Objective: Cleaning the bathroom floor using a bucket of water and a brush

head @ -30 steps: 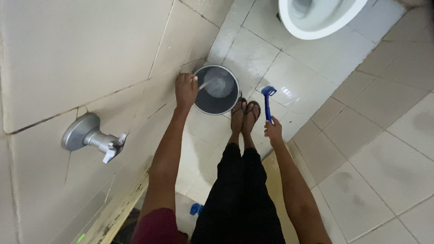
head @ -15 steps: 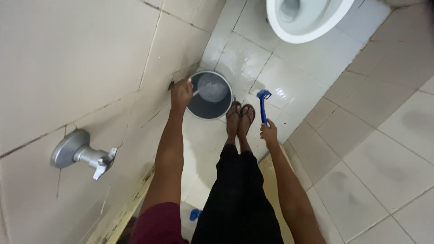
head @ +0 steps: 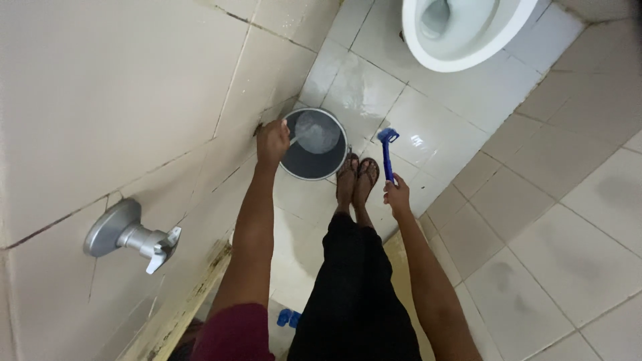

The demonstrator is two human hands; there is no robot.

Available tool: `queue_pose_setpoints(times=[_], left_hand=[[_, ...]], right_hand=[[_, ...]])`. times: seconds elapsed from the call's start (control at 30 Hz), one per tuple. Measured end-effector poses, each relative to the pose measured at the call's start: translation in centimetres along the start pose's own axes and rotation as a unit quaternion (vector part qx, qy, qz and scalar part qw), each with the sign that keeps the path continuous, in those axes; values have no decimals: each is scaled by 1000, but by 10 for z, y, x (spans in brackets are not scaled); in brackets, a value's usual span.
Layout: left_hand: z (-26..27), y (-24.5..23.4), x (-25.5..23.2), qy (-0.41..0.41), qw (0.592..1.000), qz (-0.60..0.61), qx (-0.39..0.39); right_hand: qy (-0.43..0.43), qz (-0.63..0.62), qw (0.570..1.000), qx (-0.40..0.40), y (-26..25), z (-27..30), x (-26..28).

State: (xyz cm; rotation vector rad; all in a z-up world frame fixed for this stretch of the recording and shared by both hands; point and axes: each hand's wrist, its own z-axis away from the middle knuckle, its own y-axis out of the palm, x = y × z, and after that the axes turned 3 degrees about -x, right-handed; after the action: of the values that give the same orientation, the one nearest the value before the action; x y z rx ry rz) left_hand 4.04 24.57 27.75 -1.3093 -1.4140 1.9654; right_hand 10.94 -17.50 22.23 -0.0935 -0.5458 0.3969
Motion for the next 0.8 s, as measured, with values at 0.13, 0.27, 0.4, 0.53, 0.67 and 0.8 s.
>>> queue_pose_setpoints(times=[0.13,0.27,0.4,0.53,0.67,0.8], left_hand=[[1,-8,-6,-16,1000,-12,-9],[-2,0,-1,-24,999,5,-38],[1,1,1,-30,996,32,-78],[2,0,-10,-101,982,109,-116],[11,17,-5,-166,953,122,-221],[21,10,-22,-283,836,331,-333]], right_hand=[[9,19,1000,6,2,-1,8],[-4,2,1000,4,6,-5,7],[-12,4,1000,5,11,-11,1],[-15,-17,999,22,14,-4,4],[-16,-1,1000,18,16,9,8],[-9,5,1000,25,9,12,2]])
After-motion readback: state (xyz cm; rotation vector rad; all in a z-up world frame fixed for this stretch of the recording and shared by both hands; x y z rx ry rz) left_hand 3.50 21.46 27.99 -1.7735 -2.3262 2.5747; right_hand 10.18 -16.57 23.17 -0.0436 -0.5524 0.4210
